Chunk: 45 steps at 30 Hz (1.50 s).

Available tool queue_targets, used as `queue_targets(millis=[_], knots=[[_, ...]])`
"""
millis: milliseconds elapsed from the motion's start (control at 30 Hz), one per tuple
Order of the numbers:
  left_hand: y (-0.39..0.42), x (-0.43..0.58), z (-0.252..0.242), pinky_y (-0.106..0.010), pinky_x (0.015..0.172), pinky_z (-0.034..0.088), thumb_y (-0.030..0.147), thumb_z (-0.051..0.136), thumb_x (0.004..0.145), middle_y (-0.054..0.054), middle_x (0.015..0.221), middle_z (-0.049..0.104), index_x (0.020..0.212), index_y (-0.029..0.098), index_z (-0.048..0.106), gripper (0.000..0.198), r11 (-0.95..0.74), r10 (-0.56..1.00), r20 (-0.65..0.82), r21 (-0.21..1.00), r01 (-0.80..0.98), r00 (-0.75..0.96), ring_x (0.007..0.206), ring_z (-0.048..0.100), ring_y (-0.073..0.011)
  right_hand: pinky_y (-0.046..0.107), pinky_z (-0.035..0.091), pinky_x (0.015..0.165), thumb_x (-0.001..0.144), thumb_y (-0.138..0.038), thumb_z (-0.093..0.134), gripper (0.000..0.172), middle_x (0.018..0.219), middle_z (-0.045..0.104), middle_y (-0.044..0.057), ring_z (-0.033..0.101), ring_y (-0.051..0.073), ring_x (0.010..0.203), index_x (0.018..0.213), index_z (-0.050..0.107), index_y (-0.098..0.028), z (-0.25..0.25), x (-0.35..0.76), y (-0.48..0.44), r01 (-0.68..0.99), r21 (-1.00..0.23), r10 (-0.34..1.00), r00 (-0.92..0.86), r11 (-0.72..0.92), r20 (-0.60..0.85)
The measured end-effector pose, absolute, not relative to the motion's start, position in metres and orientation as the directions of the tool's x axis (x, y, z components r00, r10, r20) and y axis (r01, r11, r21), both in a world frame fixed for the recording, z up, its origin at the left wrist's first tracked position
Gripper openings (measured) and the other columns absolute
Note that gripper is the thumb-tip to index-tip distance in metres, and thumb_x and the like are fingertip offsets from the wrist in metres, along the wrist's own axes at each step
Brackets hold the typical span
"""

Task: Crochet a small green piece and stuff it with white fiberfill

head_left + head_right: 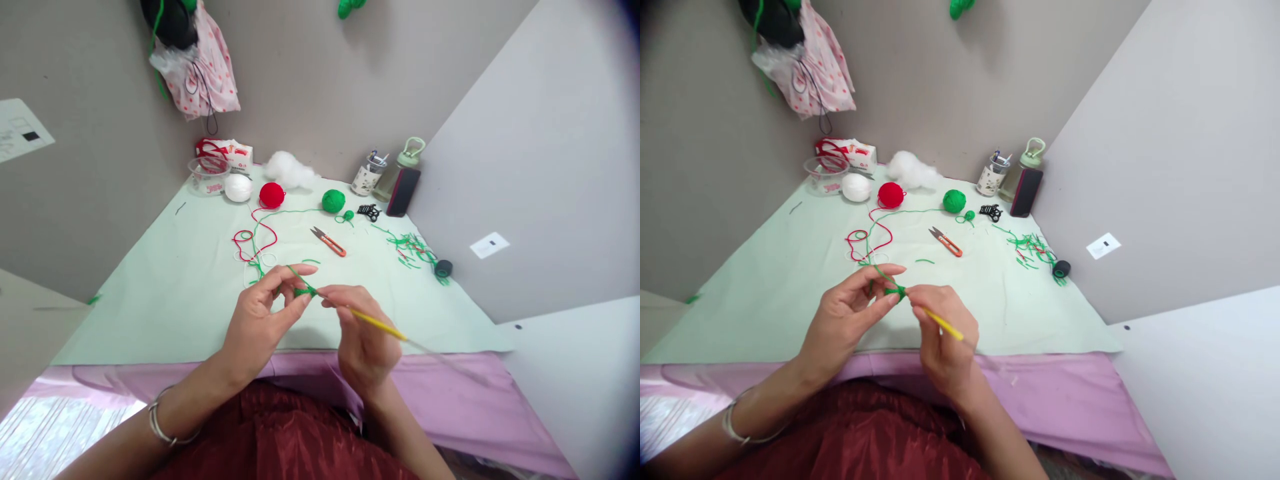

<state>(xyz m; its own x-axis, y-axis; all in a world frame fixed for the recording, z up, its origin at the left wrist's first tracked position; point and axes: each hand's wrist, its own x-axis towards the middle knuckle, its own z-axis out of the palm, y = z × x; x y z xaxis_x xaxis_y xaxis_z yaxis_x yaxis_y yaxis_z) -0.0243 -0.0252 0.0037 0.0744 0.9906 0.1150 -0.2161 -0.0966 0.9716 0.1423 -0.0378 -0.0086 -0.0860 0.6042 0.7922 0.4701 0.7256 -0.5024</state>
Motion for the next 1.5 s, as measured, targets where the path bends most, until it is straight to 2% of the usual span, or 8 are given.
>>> queue_targets(millis=[167, 400, 700, 900, 1067, 1267, 1400, 1500], knots=[[-0.021, -0.022, 0.006, -0.024, 0.078, 0.046, 0.030, 0.089, 0.080, 0.002, 0.083, 0.065, 0.126, 0.024, 0.077, 0.048, 0.257, 0.955, -0.137, 0.829, -0.497, 0.264, 0.072, 0.053, -0.0097, 0.036, 0.064, 0.079, 0.097, -0.007, 0.065, 0.038, 0.112, 0.076, 0.009, 0.074, 0.023, 0.101, 0.128, 0.074, -0.029, -0.026, 0.140, -0.033, 0.660, -0.199, 0.400, -0.167, 0.725, 0.901], [-0.014, -0.028, 0.010, -0.023, 0.081, 0.047, 0.026, 0.090, 0.077, 0.002, 0.085, 0.063, 0.114, 0.026, 0.084, 0.038, 0.322, 0.935, -0.163, 0.758, -0.567, 0.314, 0.073, 0.051, -0.0077, 0.031, 0.056, 0.063, 0.106, -0.022, 0.057, 0.020, 0.085, 0.073, 0.003, 0.064, 0.015, 0.067, 0.103, 0.077, -0.025, -0.005, 0.140, -0.027, 0.069, -0.783, 0.767, 0.163, 0.619, 0.621], [-0.019, -0.022, 0.004, -0.026, 0.087, 0.043, 0.030, 0.089, 0.082, 0.001, 0.089, 0.065, 0.129, 0.033, 0.078, 0.048, 0.234, 0.946, -0.081, 0.839, -0.491, 0.313, 0.088, 0.055, -0.0127, 0.036, 0.058, 0.078, 0.104, -0.020, 0.062, 0.021, 0.097, 0.078, 0.005, 0.070, 0.019, 0.087, 0.108, 0.081, -0.028, -0.008, 0.140, -0.031, 0.124, -0.752, 0.754, 0.042, 0.648, 0.656], [-0.014, -0.033, 0.006, -0.025, 0.087, 0.045, 0.031, 0.091, 0.075, -0.001, 0.090, 0.062, 0.126, 0.025, 0.080, 0.052, 0.454, 0.839, -0.144, 0.718, -0.529, 0.525, 0.084, 0.052, -0.0117, 0.027, 0.054, 0.062, 0.100, -0.034, 0.070, 0.017, 0.081, 0.073, 0.001, 0.064, 0.012, 0.065, 0.093, 0.082, -0.025, 0.002, 0.146, -0.024, -0.282, -0.851, 0.897, 0.136, 0.443, 0.422], [-0.015, -0.030, 0.004, -0.022, 0.080, 0.042, 0.027, 0.089, 0.078, 0.001, 0.086, 0.062, 0.115, 0.031, 0.084, 0.037, 0.295, 0.902, -0.046, 0.790, -0.538, 0.429, 0.081, 0.052, -0.0103, 0.024, 0.049, 0.055, 0.093, -0.038, 0.076, 0.016, 0.073, 0.069, 0.001, 0.058, 0.011, 0.058, 0.087, 0.080, -0.023, 0.004, 0.146, -0.020, -0.418, -0.865, 0.959, 0.076, 0.278, 0.272], [-0.021, -0.020, -0.002, -0.022, 0.084, 0.042, 0.028, 0.085, 0.086, 0.003, 0.087, 0.063, 0.118, 0.034, 0.083, 0.033, 0.061, 0.981, 0.018, 0.917, -0.394, 0.194, 0.085, 0.053, -0.0109, 0.032, 0.056, 0.070, 0.103, -0.022, 0.061, 0.021, 0.092, 0.072, 0.004, 0.066, 0.015, 0.078, 0.108, 0.081, -0.028, -0.004, 0.139, -0.031, 0.072, -0.839, 0.835, 0.080, 0.540, 0.545], [-0.021, -0.015, -0.001, -0.022, 0.085, 0.045, 0.032, 0.089, 0.082, 0.002, 0.088, 0.067, 0.127, 0.031, 0.078, 0.046, 0.122, 0.985, -0.041, 0.858, -0.499, 0.170, 0.084, 0.056, -0.0106, 0.032, 0.059, 0.078, 0.098, -0.007, 0.063, 0.036, 0.107, 0.074, 0.006, 0.071, 0.018, 0.095, 0.123, 0.077, -0.029, -0.011, 0.133, -0.035, 0.531, -0.446, 0.554, -0.054, 0.720, 0.831], [-0.018, -0.017, 0.001, -0.022, 0.078, 0.048, 0.036, 0.089, 0.082, 0.004, 0.078, 0.061, 0.127, 0.023, 0.079, 0.048, 0.313, 0.937, -0.151, 0.765, -0.563, 0.316, 0.062, 0.042, -0.0050, 0.034, 0.060, 0.082, 0.096, -0.005, 0.066, 0.036, 0.113, 0.076, 0.009, 0.072, 0.020, 0.101, 0.124, 0.077, -0.026, -0.012, 0.134, -0.033, 0.604, -0.280, 0.432, -0.119, 0.746, 0.894]])
